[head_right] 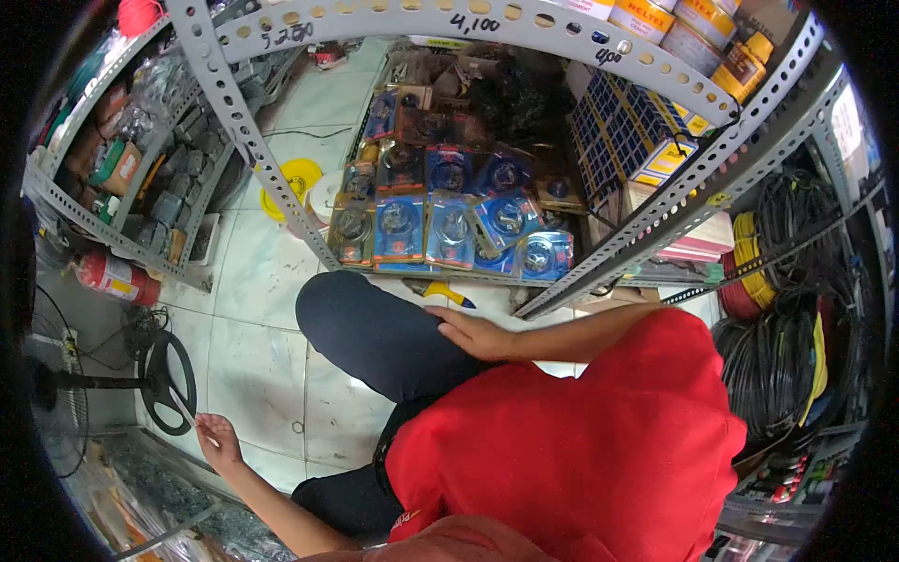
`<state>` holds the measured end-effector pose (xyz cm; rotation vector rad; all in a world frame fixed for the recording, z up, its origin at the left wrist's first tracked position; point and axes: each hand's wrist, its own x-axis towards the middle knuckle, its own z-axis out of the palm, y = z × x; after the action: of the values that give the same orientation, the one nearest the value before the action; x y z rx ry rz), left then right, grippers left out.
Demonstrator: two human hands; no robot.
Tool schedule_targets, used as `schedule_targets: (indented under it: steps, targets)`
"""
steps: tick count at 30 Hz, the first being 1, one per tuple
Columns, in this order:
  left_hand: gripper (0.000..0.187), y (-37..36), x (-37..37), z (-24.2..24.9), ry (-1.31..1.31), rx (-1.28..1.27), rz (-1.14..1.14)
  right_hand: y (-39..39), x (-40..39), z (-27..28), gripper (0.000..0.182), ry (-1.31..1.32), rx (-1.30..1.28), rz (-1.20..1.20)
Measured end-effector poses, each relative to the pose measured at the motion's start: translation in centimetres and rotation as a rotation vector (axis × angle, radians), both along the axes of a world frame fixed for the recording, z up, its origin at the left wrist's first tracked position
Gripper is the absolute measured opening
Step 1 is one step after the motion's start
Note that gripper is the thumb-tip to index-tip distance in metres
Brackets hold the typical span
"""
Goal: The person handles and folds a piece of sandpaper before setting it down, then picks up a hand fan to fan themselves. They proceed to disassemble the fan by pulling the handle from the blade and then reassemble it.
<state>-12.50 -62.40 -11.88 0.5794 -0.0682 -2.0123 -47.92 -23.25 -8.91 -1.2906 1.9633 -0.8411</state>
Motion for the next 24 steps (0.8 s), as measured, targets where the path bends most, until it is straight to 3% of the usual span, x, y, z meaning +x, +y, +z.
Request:
schedule_targets:
  steps: [2,4,10,11,13,14,16,18,23,24]
  targets:
    - [0.011,-0.3,0.3,-0.7,0.012,0.020,0.032,-0.8,1.5,-0.8,0.044,-0.229,-0.083,-0.291]
    - [0.011,-0.7,1.6,-2.6,0.084,0.043,-0.024,-1.8,1.6,-1.0,0.047,-0.222,-0.060,-0.292]
    - [0.014,0.3,0.7,-1.0,0.026,-0.043,-0.032,-10.6,3.1,5.3,0.059,0.350,-0.345,-0.085]
    - [0.014,0.6,0.6,-0.8,0.028,-0.043,-0.024,-12.2,3.3,6.5,0.059,0.351,-0.347,-0.077]
    - [0.014,1.0,0.6,-0.5,0.020,-0.043,0.001,-15.5,3.8,7.9,0.056,0.743,-0.411,0.240]
    - [0.014,1.3,0.6,-0.5,0.020,-0.045,0.007,-17.2,4.5,7.4,0.056,0.742,-0.414,0.245]
    - [0.014,1.6,0.7,-0.5,-0.045,0.031,0.081,-20.7,6.2,6.1,0.052,0.664,-0.410,0.410]
    - [0.013,1.6,1.0,-1.7,-0.090,0.014,0.058,-24.6,8.2,6.1,0.049,0.375,-0.347,0.579]
    - [0.015,2.5,-1.2,-1.2,-0.281,0.096,0.059,-32.7,15.1,2.6,0.040,0.019,-0.243,0.614]
    - [0.015,2.8,-2.2,-0.9,-0.280,0.096,0.058,-33.7,15.9,3.2,0.038,-0.208,-0.126,0.633]
